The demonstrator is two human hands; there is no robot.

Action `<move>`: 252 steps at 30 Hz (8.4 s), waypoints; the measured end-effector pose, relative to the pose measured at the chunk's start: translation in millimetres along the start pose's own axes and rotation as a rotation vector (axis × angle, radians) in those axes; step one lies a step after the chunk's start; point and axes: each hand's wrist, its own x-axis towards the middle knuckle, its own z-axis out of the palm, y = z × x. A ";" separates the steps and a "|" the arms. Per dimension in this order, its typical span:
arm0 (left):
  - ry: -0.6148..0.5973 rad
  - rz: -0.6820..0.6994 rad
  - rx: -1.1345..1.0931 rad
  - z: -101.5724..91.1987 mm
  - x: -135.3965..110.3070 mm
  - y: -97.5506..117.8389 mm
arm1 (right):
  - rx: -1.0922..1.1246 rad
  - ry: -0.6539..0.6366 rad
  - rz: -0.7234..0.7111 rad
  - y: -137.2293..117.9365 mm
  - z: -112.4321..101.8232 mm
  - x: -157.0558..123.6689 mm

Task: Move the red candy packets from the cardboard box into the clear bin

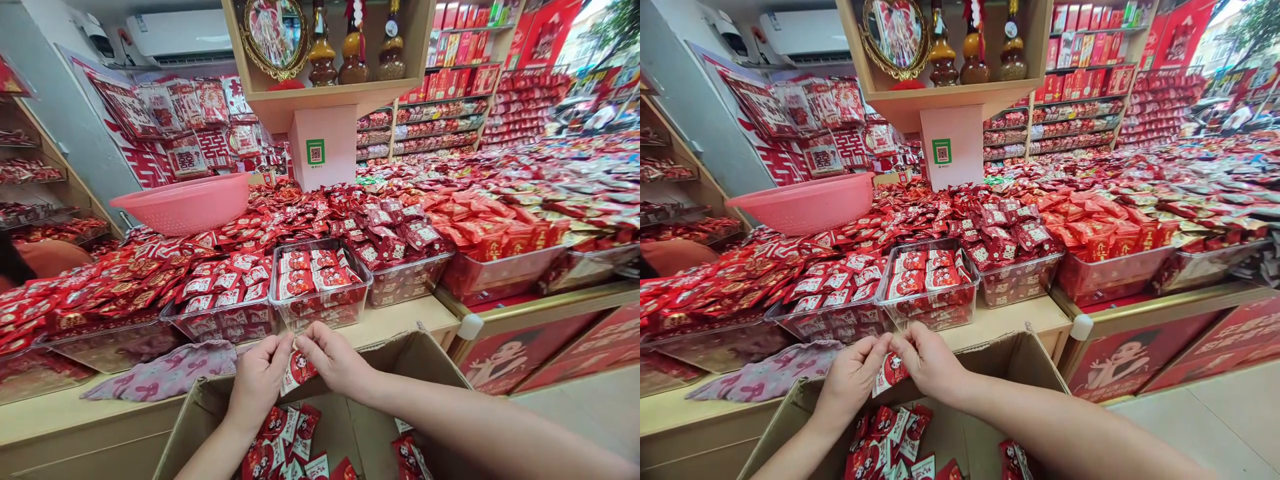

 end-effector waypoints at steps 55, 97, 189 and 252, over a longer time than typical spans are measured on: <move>-0.029 -0.251 -0.349 7.0 -14.1 17.9 | 0.263 0.074 0.152 -5.4 4.2 -2.9; 0.070 -0.208 -0.324 -7.3 -7.8 4.5 | 0.158 -0.115 0.164 5.2 -2.2 10.5; -0.052 -0.136 -0.127 -25.7 6.9 -25.3 | -0.848 -0.556 0.157 142.3 115.3 -55.4; -0.094 -0.328 -0.713 -16.5 -2.6 1.4 | 0.114 0.008 -0.088 -11.9 -11.1 7.1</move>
